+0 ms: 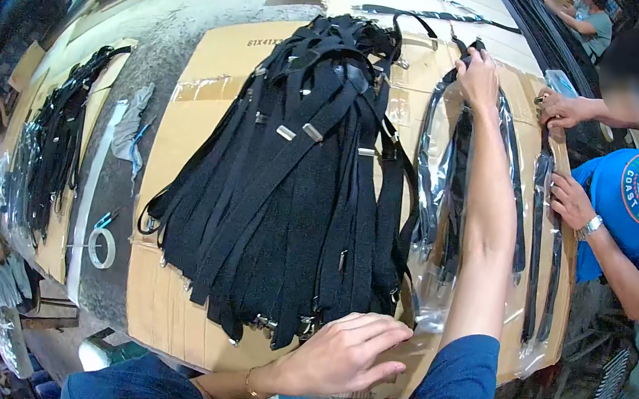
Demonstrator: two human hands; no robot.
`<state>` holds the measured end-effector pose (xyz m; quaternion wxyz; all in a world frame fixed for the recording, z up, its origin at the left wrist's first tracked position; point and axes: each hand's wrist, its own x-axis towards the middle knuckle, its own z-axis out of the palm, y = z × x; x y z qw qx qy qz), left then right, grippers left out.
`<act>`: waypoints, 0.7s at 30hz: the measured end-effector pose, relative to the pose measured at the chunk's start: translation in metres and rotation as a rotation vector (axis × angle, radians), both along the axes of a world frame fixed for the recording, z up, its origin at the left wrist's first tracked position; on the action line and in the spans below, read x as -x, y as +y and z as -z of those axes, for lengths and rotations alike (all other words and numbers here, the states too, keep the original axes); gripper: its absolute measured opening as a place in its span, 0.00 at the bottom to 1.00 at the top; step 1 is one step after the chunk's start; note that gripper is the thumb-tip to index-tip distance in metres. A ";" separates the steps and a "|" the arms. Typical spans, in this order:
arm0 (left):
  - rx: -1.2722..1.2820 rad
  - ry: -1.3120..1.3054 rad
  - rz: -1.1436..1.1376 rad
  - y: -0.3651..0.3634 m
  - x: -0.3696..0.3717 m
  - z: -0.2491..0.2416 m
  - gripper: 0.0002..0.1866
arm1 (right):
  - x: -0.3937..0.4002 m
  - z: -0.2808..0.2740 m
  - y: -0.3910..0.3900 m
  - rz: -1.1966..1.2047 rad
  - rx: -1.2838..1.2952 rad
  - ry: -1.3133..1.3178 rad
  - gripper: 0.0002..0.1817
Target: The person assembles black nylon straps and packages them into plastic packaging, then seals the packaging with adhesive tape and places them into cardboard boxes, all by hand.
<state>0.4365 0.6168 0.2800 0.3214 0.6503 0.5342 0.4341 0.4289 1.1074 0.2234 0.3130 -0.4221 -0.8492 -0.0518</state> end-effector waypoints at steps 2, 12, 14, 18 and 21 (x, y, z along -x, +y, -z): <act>-0.082 0.065 -0.028 -0.006 0.000 0.005 0.21 | 0.001 0.006 -0.004 0.012 -0.117 0.007 0.21; -0.231 0.204 -0.001 -0.001 -0.004 0.031 0.19 | -0.003 -0.008 -0.118 0.163 0.512 -0.183 0.33; -0.215 0.193 0.021 -0.008 -0.004 0.030 0.18 | 0.001 -0.010 -0.140 0.157 0.464 -0.178 0.31; -0.228 0.221 0.016 -0.027 -0.002 0.028 0.19 | 0.008 0.013 -0.151 0.268 0.276 -0.185 0.23; -0.230 0.236 0.006 -0.041 0.007 0.018 0.19 | 0.009 0.025 -0.158 0.331 0.024 -0.189 0.18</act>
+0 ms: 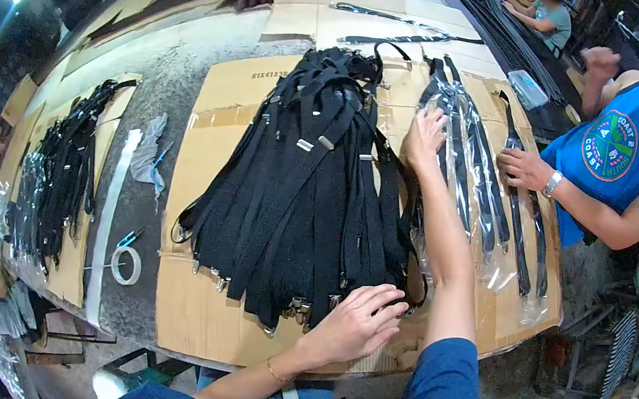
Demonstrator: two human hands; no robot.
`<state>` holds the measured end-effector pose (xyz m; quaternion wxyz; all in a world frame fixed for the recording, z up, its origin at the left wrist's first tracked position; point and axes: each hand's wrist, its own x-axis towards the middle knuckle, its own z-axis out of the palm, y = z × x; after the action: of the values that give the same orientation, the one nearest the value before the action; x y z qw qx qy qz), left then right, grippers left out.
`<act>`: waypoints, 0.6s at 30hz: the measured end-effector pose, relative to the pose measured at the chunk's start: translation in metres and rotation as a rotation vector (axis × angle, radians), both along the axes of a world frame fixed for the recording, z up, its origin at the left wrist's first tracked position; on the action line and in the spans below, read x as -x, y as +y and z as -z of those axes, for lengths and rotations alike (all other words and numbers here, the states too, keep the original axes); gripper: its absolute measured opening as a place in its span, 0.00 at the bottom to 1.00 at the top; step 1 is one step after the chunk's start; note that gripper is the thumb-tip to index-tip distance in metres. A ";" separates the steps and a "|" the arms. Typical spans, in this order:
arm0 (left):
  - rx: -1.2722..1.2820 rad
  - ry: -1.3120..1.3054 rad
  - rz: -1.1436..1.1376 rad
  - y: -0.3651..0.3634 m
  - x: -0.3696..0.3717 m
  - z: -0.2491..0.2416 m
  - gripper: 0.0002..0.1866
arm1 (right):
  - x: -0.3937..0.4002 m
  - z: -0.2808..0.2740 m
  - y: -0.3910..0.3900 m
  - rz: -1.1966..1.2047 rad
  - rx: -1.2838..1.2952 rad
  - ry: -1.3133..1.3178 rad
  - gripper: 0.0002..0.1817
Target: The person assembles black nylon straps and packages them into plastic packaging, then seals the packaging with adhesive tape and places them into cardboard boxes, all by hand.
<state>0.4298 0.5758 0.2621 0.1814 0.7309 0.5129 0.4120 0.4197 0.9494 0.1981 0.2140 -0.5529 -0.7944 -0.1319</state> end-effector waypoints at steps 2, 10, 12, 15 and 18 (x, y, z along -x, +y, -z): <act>-0.002 0.000 -0.013 -0.010 0.006 -0.008 0.19 | -0.002 0.006 0.004 0.004 0.029 -0.069 0.19; -0.042 0.103 -0.152 -0.057 0.049 -0.022 0.20 | -0.003 -0.048 -0.056 -0.162 0.186 0.307 0.37; -0.031 0.193 -0.260 -0.065 0.063 -0.021 0.22 | -0.004 -0.064 -0.099 -0.242 0.200 0.506 0.34; 0.081 0.359 -0.349 -0.075 0.080 -0.014 0.27 | 0.006 -0.065 -0.161 -0.485 0.244 0.568 0.37; 0.032 0.339 -0.295 -0.089 0.087 -0.009 0.27 | 0.024 -0.046 -0.190 -0.652 0.426 0.338 0.36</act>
<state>0.3428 0.4863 0.2713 0.0417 0.7040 0.6437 0.2971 0.3953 0.7598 0.2440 0.2528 -0.3185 -0.8910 0.2022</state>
